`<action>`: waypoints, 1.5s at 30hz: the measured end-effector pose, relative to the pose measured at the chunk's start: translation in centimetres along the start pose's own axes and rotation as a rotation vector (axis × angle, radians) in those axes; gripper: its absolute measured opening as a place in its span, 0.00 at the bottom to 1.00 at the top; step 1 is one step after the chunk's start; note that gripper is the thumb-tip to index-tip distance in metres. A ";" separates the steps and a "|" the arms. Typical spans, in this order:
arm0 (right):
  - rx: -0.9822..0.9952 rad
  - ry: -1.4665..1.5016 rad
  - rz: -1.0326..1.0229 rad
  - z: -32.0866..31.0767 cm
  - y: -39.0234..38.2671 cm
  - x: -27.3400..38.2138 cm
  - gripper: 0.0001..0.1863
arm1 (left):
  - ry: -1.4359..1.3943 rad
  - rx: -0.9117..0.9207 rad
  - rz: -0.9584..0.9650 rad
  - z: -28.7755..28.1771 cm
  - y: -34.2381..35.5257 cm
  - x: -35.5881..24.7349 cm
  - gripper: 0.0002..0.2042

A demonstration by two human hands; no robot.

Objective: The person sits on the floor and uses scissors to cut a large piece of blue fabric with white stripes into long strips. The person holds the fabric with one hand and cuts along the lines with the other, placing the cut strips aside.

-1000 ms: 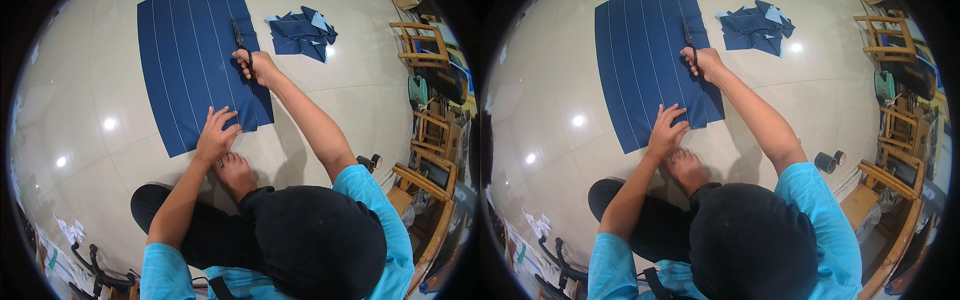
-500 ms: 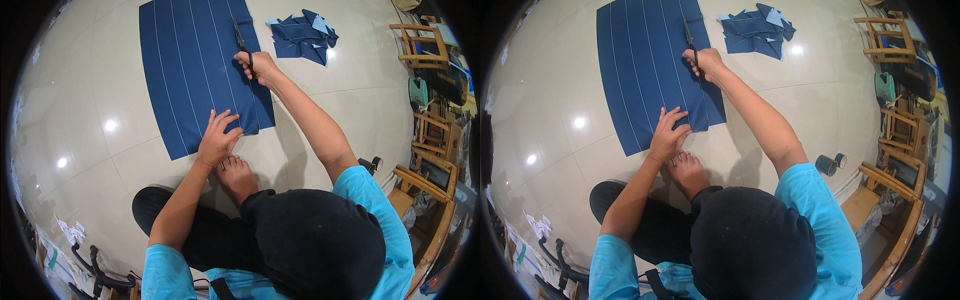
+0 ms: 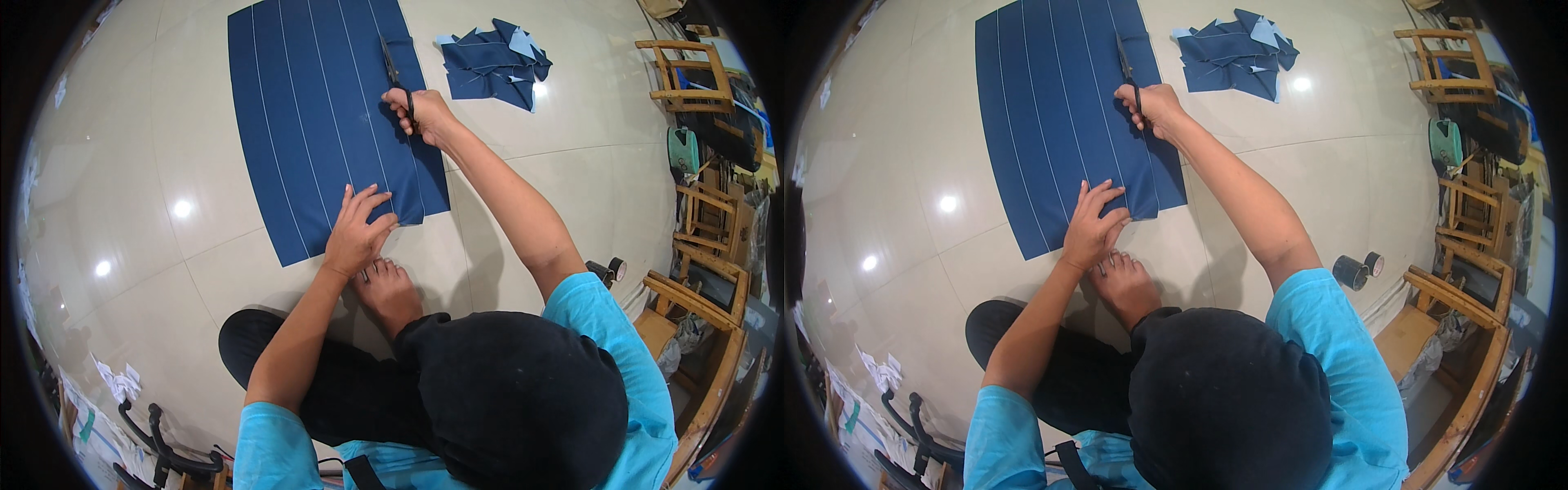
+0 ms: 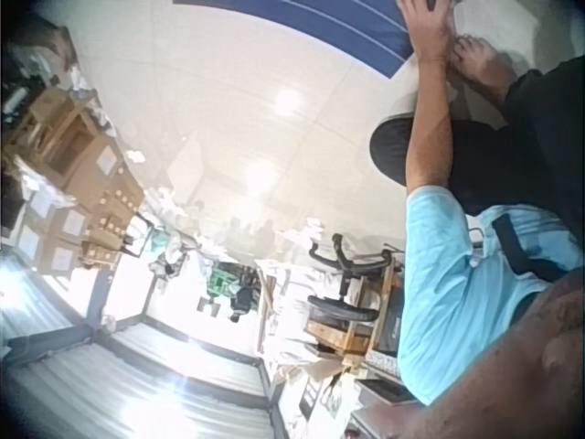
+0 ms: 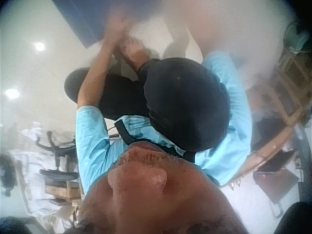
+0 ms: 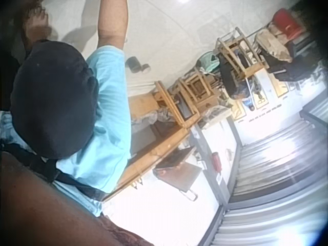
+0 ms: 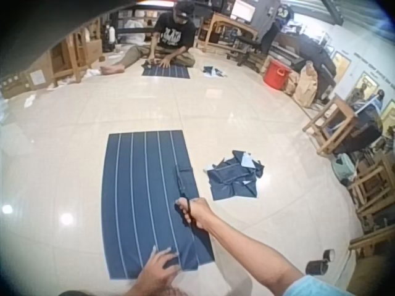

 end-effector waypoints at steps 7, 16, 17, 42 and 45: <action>-0.008 -0.010 0.014 0.3 0.7 0.9 0.18 | -0.003 -0.002 -0.006 0.3 0.0 0.1 0.10; -0.003 -0.010 0.007 0.6 1.6 1.4 0.18 | 0.003 0.001 -0.003 0.3 -0.1 0.2 0.09; -0.002 -0.007 0.008 0.6 1.6 1.4 0.18 | 0.002 0.004 -0.006 0.4 -0.2 0.2 0.09; 0.000 -0.008 -0.015 0.4 2.3 1.1 0.16 | -0.004 0.019 -0.007 0.4 -0.1 0.2 0.09; 0.005 -0.027 0.002 0.7 1.8 1.5 0.17 | -0.009 0.020 -0.010 0.5 -0.2 0.3 0.09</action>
Point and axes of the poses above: each hand's wrist, its own y-axis towards the middle knuckle, its own z-axis out of the palm, x = y × z, the point moved 7 cm from there along y, towards the middle knuckle, and after that the axes turned 11 degrees about y, right-handed, at the moved point
